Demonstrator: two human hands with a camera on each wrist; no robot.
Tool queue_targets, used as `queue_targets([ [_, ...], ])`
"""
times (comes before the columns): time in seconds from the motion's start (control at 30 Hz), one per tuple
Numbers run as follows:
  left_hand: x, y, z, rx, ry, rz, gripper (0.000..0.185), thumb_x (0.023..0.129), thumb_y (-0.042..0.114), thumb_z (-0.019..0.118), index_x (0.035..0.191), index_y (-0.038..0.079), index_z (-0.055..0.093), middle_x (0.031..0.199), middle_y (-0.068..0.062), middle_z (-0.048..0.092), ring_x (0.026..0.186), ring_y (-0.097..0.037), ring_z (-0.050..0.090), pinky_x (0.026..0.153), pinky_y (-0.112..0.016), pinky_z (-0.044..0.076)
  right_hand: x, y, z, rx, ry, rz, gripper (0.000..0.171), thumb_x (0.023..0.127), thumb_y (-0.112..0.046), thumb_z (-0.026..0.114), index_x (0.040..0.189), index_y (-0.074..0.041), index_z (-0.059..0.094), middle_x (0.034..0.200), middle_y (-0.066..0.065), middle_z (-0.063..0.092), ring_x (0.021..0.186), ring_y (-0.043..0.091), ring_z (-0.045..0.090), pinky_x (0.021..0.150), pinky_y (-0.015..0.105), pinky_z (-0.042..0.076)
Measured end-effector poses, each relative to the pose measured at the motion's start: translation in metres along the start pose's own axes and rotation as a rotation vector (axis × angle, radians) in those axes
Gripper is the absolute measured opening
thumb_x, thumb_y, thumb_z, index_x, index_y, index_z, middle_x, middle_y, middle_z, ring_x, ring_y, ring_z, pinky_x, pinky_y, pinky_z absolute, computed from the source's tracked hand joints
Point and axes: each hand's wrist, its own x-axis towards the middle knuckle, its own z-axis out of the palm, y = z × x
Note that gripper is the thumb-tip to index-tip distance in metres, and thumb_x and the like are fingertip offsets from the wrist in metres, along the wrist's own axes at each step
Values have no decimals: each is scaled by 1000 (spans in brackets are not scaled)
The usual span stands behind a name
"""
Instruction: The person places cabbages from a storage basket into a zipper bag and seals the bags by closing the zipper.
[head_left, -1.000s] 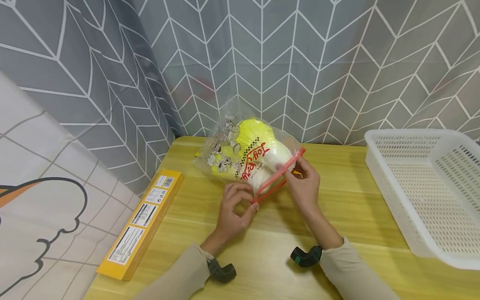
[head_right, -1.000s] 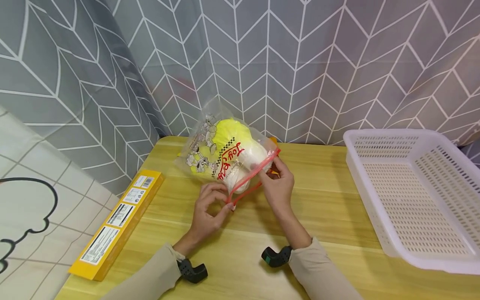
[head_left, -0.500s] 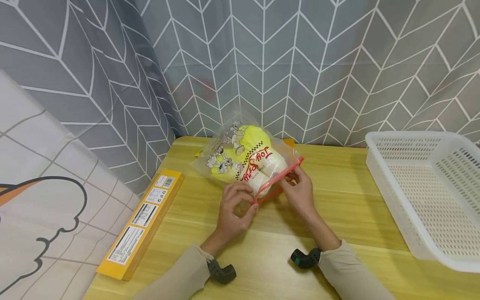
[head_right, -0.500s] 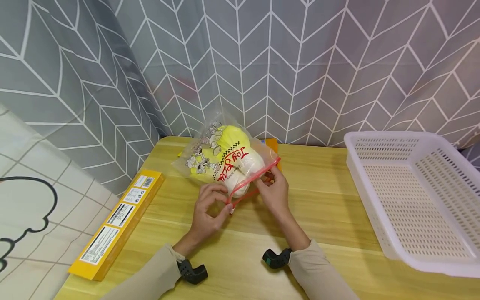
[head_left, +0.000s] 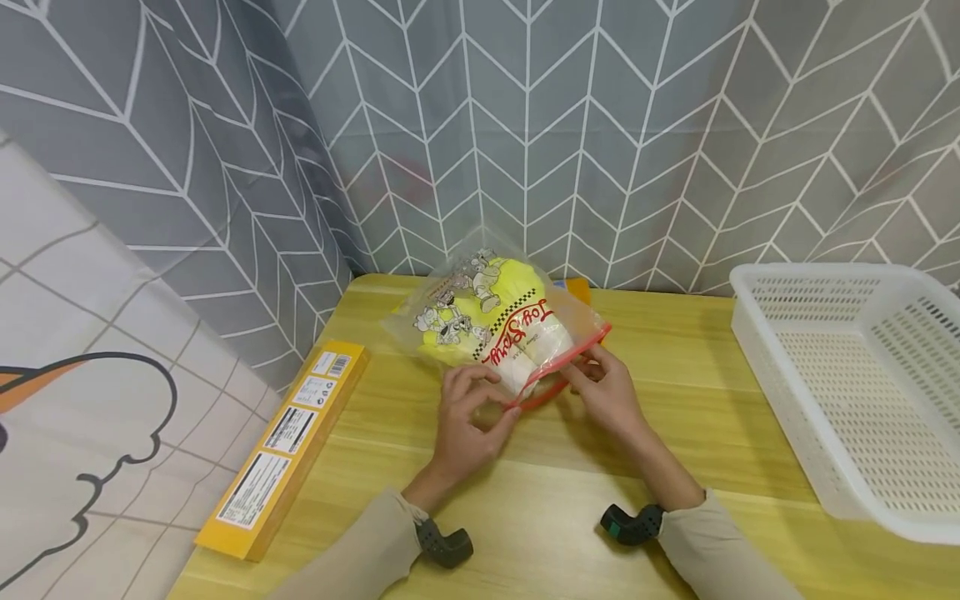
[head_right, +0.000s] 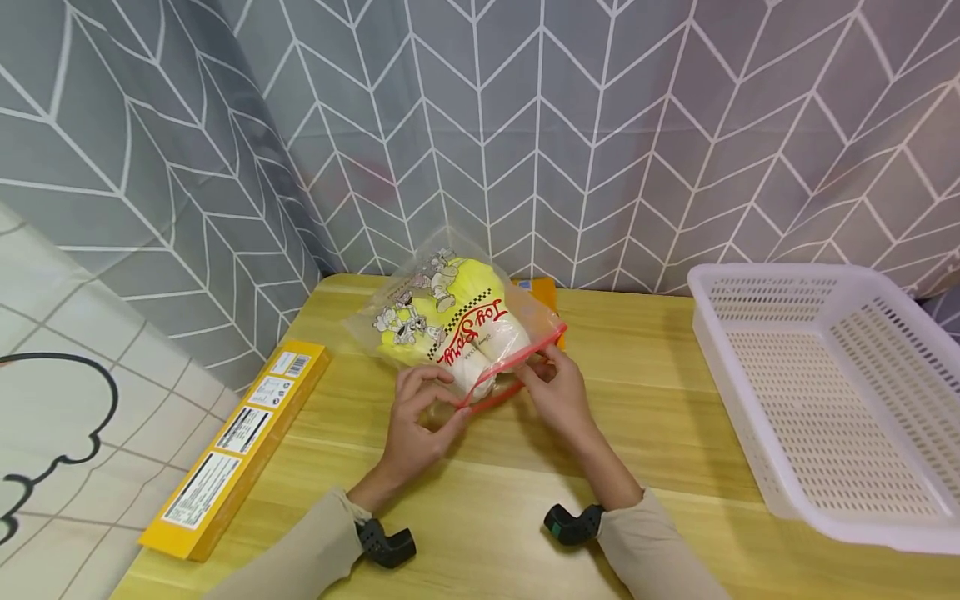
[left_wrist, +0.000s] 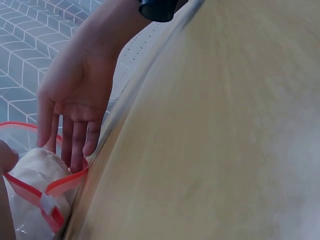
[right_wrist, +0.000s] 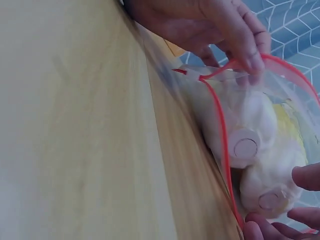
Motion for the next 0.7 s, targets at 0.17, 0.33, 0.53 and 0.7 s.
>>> queue_targets([
  [0.17,1,5,-1,25,-26,-39,14,75,14,85,82,16,73,109,-5,63,113,-25,46,102,-43,34,-3,5,-14,43,-24,67,36,102,-20,62,131,1,60,122,19,65,91,11,68,75,22,57],
  [0.33,1,6,-1,43,-39,-60,14,75,16,87,82,17,76,111,-4,61,114,-24,45,102,-44,33,-2,10,-20,89,-25,94,36,103,-21,61,127,5,61,104,12,70,83,10,67,73,22,57],
  [0.53,0,5,0,66,-42,-68,16,73,22,90,81,19,77,112,-3,61,114,-24,45,100,-45,32,-1,17,-21,116,-13,69,34,103,-20,61,120,9,62,89,4,69,78,9,65,69,21,57],
  [0.7,-1,3,0,64,-41,-82,15,76,26,87,85,18,77,113,-3,61,114,-24,45,100,-47,32,-2,22,-19,126,5,25,32,102,-17,62,118,10,64,87,1,70,76,9,65,66,22,57],
])
